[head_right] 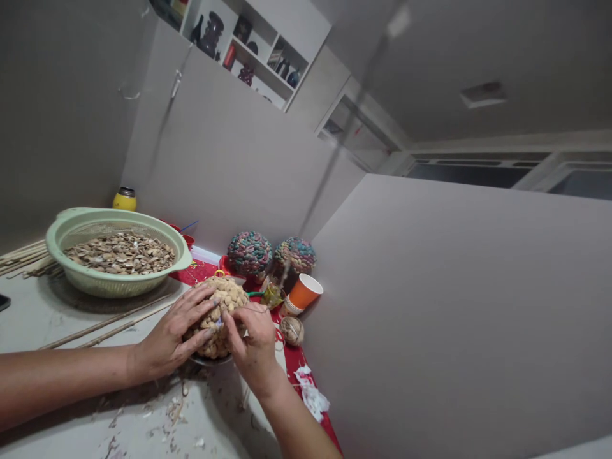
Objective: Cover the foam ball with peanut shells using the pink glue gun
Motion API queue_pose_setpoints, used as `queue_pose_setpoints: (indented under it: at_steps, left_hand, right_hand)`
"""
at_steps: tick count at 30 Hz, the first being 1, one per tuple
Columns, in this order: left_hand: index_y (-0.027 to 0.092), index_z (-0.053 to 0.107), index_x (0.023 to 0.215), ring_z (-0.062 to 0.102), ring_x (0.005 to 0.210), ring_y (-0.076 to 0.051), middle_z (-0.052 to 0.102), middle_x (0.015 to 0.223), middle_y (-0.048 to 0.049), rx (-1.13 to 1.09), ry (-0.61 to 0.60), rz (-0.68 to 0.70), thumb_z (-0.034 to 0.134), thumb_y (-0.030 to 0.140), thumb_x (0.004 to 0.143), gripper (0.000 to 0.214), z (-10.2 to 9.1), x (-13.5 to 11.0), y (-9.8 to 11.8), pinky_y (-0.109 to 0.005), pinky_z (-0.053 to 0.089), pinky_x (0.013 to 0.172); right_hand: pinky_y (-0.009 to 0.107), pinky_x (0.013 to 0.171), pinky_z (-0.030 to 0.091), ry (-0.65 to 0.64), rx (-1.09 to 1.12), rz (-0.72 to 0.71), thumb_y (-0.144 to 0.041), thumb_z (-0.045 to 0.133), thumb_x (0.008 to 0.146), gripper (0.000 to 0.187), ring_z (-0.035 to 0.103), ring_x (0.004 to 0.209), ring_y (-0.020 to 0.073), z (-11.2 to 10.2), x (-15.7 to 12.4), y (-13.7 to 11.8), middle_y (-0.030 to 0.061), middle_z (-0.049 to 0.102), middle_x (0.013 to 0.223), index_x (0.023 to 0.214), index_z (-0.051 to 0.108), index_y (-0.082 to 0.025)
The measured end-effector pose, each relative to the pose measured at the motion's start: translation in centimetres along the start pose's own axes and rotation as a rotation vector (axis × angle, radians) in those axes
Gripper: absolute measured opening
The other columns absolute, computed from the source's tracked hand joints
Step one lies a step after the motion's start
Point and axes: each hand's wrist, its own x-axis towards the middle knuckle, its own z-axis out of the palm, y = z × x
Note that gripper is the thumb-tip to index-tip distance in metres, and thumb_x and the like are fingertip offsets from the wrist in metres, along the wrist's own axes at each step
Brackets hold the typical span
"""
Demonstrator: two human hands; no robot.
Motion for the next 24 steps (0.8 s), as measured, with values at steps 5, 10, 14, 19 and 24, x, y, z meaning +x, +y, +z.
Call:
queue_pose_setpoints:
  at_steps: [5,10,14,19,24]
  left_hand:
    - [0.025,0.041,0.147,0.037,0.144,-0.028,0.047,0.152,-0.0141,-0.013,0.003,-0.002,0.054,0.025,0.095,0.053,-0.04,0.04,0.01,-0.057,0.034,0.116]
    - [0.023,0.041,0.146,0.037,0.144,-0.028,0.047,0.151,-0.0151,-0.003,0.002,0.008,0.053,0.025,0.096,0.052,-0.01,0.06,-0.01,-0.057,0.035,0.115]
    - [0.024,0.041,0.147,0.038,0.144,-0.028,0.047,0.151,-0.0143,-0.013,0.005,-0.006,0.054,0.025,0.095,0.053,-0.04,0.01,0.01,-0.056,0.034,0.115]
    - [0.025,0.041,0.147,0.038,0.144,-0.028,0.047,0.152,-0.0138,-0.008,-0.001,-0.009,0.053,0.025,0.096,0.053,-0.09,-0.03,0.06,-0.056,0.034,0.116]
    - [0.024,0.040,0.148,0.037,0.144,-0.028,0.047,0.152,-0.0138,-0.006,-0.001,-0.002,0.053,0.026,0.096,0.053,-0.03,-0.01,0.02,-0.057,0.034,0.116]
  right_hand:
    - [0.031,0.065,0.044,-0.005,0.018,-0.009,-0.017,0.060,0.093,0.019,0.057,0.064,0.0152,-0.19,-0.01,-0.32,0.0002,0.062,0.067,0.074,0.059,-0.020]
    - [0.030,0.065,0.043,0.003,0.027,0.011,-0.016,0.061,0.093,0.020,0.056,0.064,0.0150,-0.25,0.01,-0.38,-0.0001,0.062,0.067,0.074,0.059,-0.020]
    - [0.030,0.064,0.043,0.001,0.034,0.012,-0.016,0.060,0.093,0.020,0.056,0.063,0.0150,-0.22,0.04,-0.32,0.0004,0.062,0.067,0.073,0.060,-0.019]
    - [0.030,0.064,0.043,-0.004,0.051,0.017,-0.015,0.059,0.093,0.019,0.057,0.064,0.0152,-0.20,-0.03,-0.36,0.0003,0.063,0.067,0.074,0.060,-0.019]
    - [0.031,0.064,0.043,-0.002,0.052,0.032,-0.015,0.059,0.093,0.021,0.056,0.064,0.0153,-0.27,-0.20,-0.38,0.0001,0.062,0.067,0.073,0.059,-0.019]
